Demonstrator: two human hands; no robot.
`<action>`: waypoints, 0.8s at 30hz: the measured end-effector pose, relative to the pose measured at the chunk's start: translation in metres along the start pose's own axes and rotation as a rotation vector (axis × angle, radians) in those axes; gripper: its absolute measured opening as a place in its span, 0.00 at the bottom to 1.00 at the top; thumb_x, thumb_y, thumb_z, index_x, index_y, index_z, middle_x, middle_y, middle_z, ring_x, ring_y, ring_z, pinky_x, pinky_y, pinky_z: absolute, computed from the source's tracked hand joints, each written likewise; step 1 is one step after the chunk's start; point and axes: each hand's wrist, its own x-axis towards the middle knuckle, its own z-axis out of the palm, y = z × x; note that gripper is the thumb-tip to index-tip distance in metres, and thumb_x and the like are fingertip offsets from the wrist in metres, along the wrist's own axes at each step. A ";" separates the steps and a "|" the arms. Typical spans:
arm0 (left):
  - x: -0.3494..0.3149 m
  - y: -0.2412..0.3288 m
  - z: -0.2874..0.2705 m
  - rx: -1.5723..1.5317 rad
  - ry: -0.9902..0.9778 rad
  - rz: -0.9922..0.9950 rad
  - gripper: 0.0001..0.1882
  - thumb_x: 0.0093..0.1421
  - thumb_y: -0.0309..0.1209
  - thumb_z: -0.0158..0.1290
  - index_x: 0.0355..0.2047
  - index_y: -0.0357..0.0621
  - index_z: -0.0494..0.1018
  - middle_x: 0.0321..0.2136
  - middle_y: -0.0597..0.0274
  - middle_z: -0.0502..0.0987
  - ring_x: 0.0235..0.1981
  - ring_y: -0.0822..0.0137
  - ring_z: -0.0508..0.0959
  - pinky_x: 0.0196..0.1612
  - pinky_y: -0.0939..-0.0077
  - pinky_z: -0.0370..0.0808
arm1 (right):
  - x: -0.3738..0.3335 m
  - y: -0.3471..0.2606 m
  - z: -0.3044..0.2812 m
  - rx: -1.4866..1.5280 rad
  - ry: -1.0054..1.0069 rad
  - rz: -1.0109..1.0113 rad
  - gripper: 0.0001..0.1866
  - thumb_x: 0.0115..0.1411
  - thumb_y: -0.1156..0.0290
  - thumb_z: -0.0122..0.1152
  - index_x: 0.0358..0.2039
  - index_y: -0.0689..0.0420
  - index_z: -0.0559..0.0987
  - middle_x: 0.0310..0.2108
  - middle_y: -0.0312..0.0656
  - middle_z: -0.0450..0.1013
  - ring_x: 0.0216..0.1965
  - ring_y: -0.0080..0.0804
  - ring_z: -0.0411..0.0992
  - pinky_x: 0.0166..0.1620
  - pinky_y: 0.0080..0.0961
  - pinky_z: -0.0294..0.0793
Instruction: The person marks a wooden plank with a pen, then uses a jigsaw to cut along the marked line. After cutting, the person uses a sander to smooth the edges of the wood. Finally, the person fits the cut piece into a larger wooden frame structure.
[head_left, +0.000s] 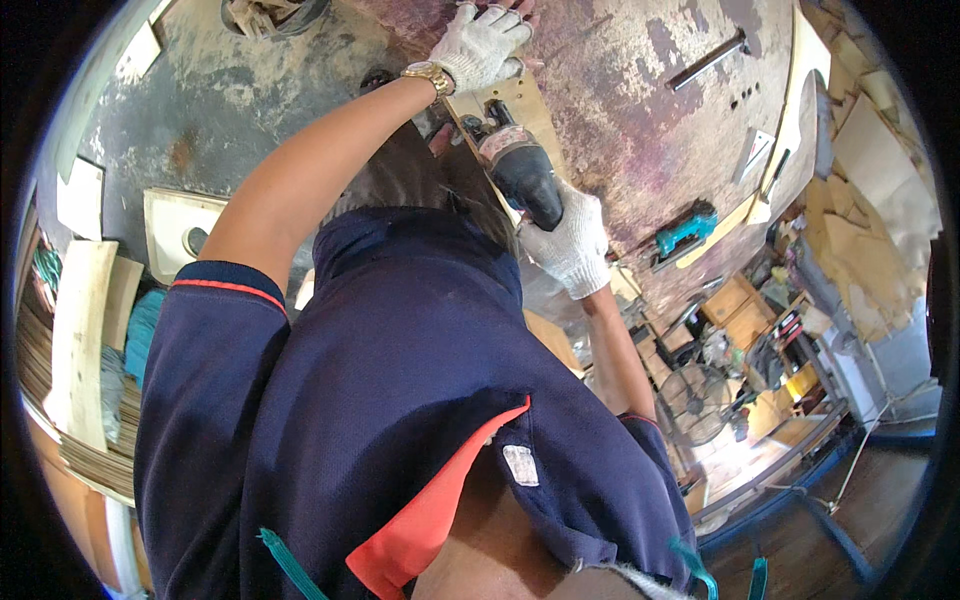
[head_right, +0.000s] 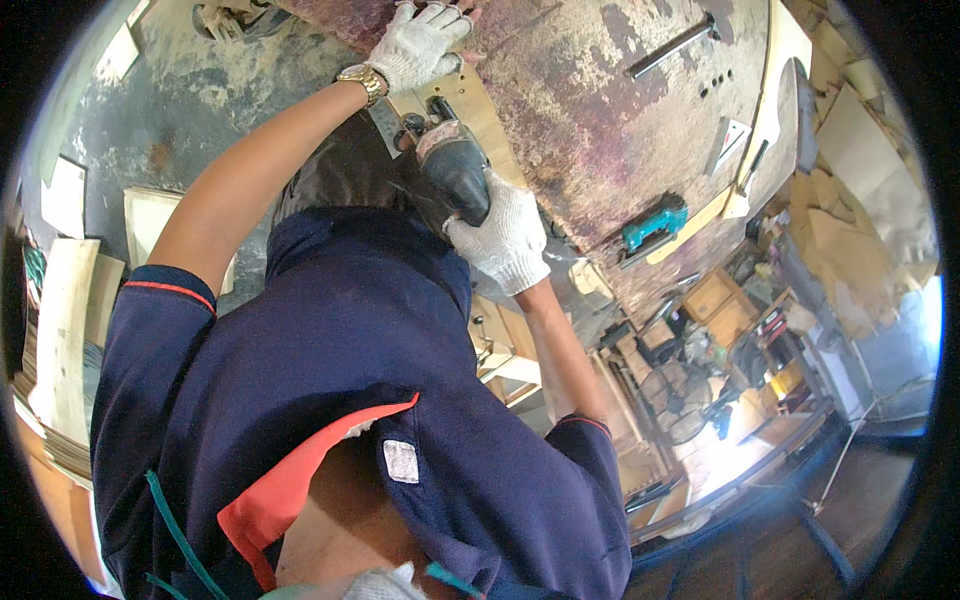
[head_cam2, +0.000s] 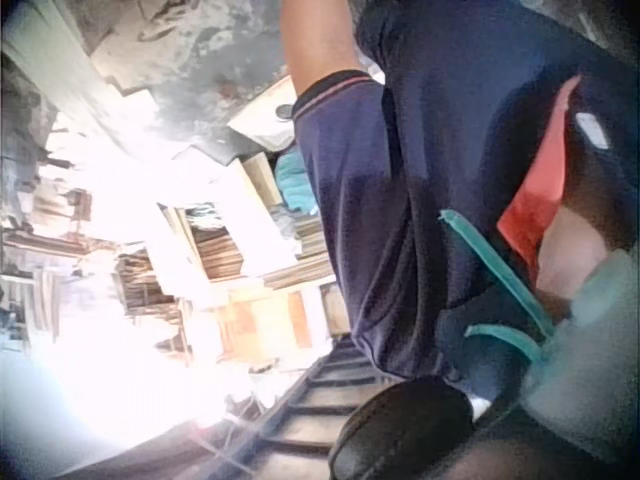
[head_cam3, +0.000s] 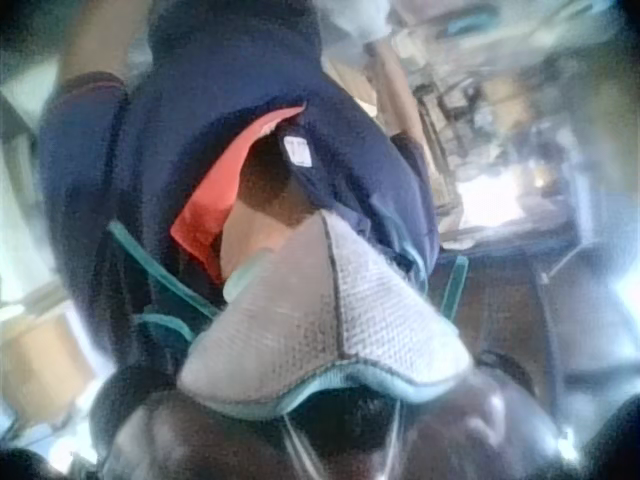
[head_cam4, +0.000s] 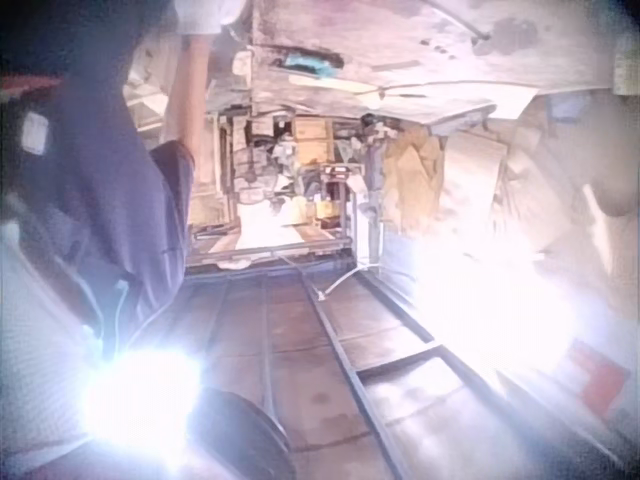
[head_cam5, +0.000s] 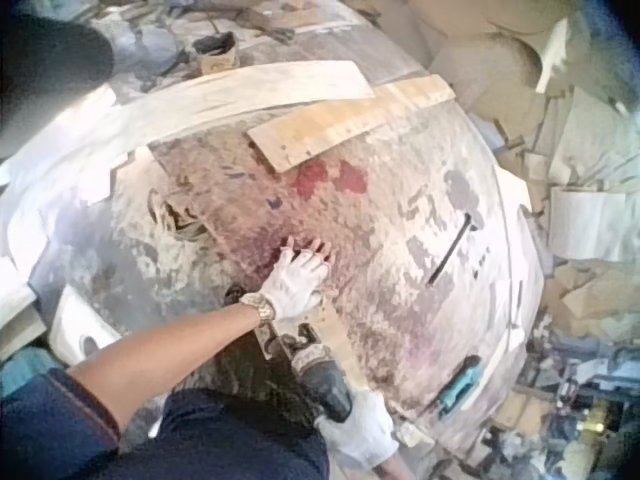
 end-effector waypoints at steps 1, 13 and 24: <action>-0.001 -0.001 0.003 -0.007 0.023 -0.010 0.42 0.60 0.52 0.54 0.69 0.42 0.61 0.73 0.49 0.58 0.74 0.52 0.56 0.70 0.30 0.50 | 0.000 -0.001 -0.001 0.000 0.010 -0.004 0.26 0.42 0.60 0.69 0.42 0.59 0.82 0.30 0.58 0.79 0.37 0.58 0.80 0.45 0.46 0.78; -0.039 0.009 0.028 0.241 0.198 -0.308 0.39 0.68 0.61 0.45 0.71 0.52 0.62 0.71 0.55 0.61 0.73 0.56 0.59 0.70 0.37 0.53 | 0.011 0.004 -0.021 -0.132 -0.049 -0.240 0.23 0.46 0.64 0.70 0.42 0.62 0.82 0.30 0.60 0.80 0.37 0.56 0.81 0.42 0.41 0.79; -0.012 0.023 0.066 0.114 0.373 -0.542 0.48 0.57 0.71 0.48 0.68 0.50 0.65 0.73 0.49 0.57 0.75 0.48 0.56 0.70 0.22 0.40 | 0.033 0.051 -0.044 -0.119 0.006 -0.447 0.17 0.54 0.78 0.65 0.45 0.68 0.81 0.37 0.45 0.81 0.38 0.29 0.77 0.42 0.27 0.77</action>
